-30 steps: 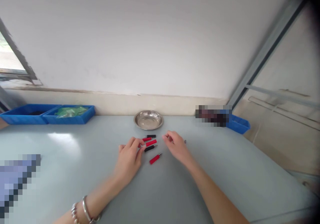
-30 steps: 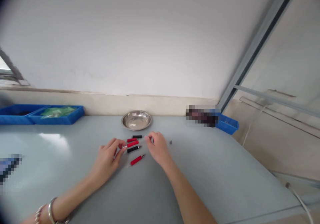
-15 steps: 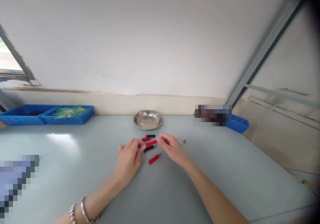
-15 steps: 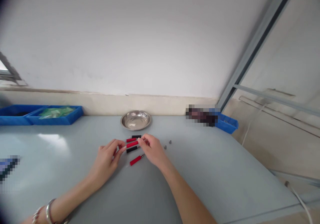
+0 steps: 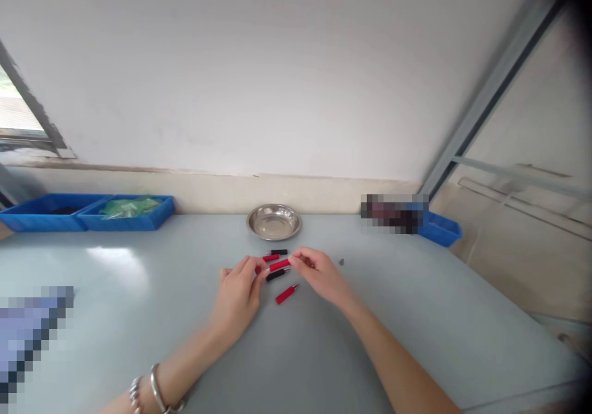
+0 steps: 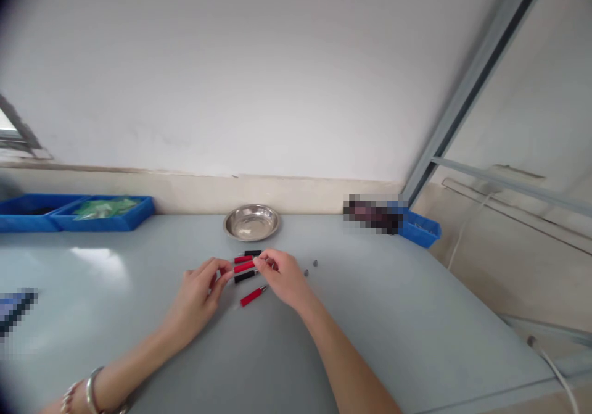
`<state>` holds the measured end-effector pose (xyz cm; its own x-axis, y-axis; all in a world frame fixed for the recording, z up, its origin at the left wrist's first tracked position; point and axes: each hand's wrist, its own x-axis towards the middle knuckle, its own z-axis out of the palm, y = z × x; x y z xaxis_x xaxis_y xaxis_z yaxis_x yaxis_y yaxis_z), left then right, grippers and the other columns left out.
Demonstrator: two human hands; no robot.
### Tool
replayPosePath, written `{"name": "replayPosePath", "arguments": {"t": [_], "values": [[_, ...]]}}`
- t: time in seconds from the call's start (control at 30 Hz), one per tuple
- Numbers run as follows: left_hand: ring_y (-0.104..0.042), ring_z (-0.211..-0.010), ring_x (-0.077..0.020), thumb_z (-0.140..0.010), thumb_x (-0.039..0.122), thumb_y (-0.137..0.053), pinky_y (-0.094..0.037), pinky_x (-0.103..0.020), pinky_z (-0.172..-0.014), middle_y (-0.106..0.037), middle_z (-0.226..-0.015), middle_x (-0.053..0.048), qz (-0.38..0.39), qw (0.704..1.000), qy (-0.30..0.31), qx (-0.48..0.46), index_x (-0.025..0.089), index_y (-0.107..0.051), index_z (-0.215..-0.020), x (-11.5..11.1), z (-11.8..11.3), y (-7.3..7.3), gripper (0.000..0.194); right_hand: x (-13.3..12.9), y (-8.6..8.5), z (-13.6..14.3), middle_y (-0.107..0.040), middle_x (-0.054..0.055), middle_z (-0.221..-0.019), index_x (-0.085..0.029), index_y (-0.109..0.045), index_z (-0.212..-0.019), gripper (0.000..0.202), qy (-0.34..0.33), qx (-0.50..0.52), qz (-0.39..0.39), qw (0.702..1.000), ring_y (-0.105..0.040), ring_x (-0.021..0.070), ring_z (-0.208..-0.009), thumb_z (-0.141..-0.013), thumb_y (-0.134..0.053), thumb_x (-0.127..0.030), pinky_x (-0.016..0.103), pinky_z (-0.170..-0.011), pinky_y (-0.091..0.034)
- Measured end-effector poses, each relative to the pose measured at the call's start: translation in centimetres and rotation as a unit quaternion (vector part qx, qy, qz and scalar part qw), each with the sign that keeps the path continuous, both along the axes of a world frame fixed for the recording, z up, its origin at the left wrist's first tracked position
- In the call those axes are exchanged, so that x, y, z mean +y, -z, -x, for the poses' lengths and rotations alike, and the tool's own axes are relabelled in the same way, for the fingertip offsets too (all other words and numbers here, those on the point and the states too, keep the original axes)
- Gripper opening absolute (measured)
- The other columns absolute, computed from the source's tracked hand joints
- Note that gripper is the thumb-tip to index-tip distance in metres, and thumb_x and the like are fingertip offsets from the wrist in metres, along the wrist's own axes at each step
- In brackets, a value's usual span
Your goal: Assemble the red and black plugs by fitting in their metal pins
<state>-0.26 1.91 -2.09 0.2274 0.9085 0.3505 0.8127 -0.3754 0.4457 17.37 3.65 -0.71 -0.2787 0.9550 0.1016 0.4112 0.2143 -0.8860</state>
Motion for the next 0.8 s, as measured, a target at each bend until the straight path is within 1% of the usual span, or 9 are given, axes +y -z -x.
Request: {"name": "replayPosePath", "arguments": {"t": [0.23,0.43,0.6,0.7,0.8], "values": [[-0.054,-0.064,-0.0155,-0.088,0.029,-0.028,-0.036,-0.033,-0.068,-0.060,-0.080,-0.001,-0.003,1.000,0.009,0.003,0.020,-0.048,-0.080,0.03,0.01,-0.12,0.023,0.05,-0.11,0.01,-0.046,-0.002,-0.062,-0.017,-0.055,-0.075,0.025,0.000,-0.007,-0.001,1.000,-0.038,0.0097,-0.056,-0.083,-0.042,-0.038,0.021,-0.054,-0.032],[-0.054,-0.063,-0.0155,-0.087,0.030,-0.029,-0.037,-0.030,-0.063,-0.059,-0.077,-0.001,-0.004,1.000,0.011,-0.005,0.020,-0.049,-0.079,0.08,0.08,-0.14,0.024,-0.16,-0.52,-0.02,-0.044,-0.003,-0.061,-0.018,-0.055,-0.074,0.023,0.001,-0.011,0.000,1.000,-0.038,0.0096,-0.055,-0.082,-0.043,-0.036,0.021,-0.054,-0.032],[-0.054,-0.063,-0.0162,-0.087,0.030,-0.028,-0.037,-0.028,-0.059,-0.060,-0.077,-0.002,0.007,1.000,0.010,-0.024,0.020,-0.051,-0.080,0.19,0.08,-0.17,0.026,-0.08,-0.33,-0.15,-0.042,-0.003,-0.059,-0.018,-0.054,-0.073,0.024,-0.015,-0.016,-0.011,1.000,-0.037,0.0095,-0.055,-0.082,-0.042,-0.036,0.021,-0.052,-0.030],[-0.054,-0.064,-0.0163,-0.087,0.031,-0.029,-0.038,-0.029,-0.060,-0.060,-0.077,-0.003,0.007,0.999,0.014,-0.031,0.020,-0.052,-0.081,0.19,0.08,-0.20,0.027,0.04,-0.13,-0.21,-0.039,-0.004,-0.057,-0.017,-0.050,-0.067,0.027,-0.017,-0.016,-0.011,1.000,-0.036,0.0093,-0.053,-0.082,-0.041,-0.038,0.021,-0.050,-0.028],[-0.053,-0.063,-0.0160,-0.088,0.031,-0.028,-0.038,-0.031,-0.064,-0.060,-0.078,-0.002,-0.002,0.999,0.015,-0.029,0.020,-0.051,-0.081,0.16,0.10,-0.20,0.027,0.07,-0.13,-0.21,-0.038,-0.004,-0.057,-0.017,-0.047,-0.064,0.030,-0.016,-0.014,-0.010,1.000,-0.035,0.0090,-0.052,-0.082,-0.041,-0.039,0.021,-0.049,-0.028]]}}
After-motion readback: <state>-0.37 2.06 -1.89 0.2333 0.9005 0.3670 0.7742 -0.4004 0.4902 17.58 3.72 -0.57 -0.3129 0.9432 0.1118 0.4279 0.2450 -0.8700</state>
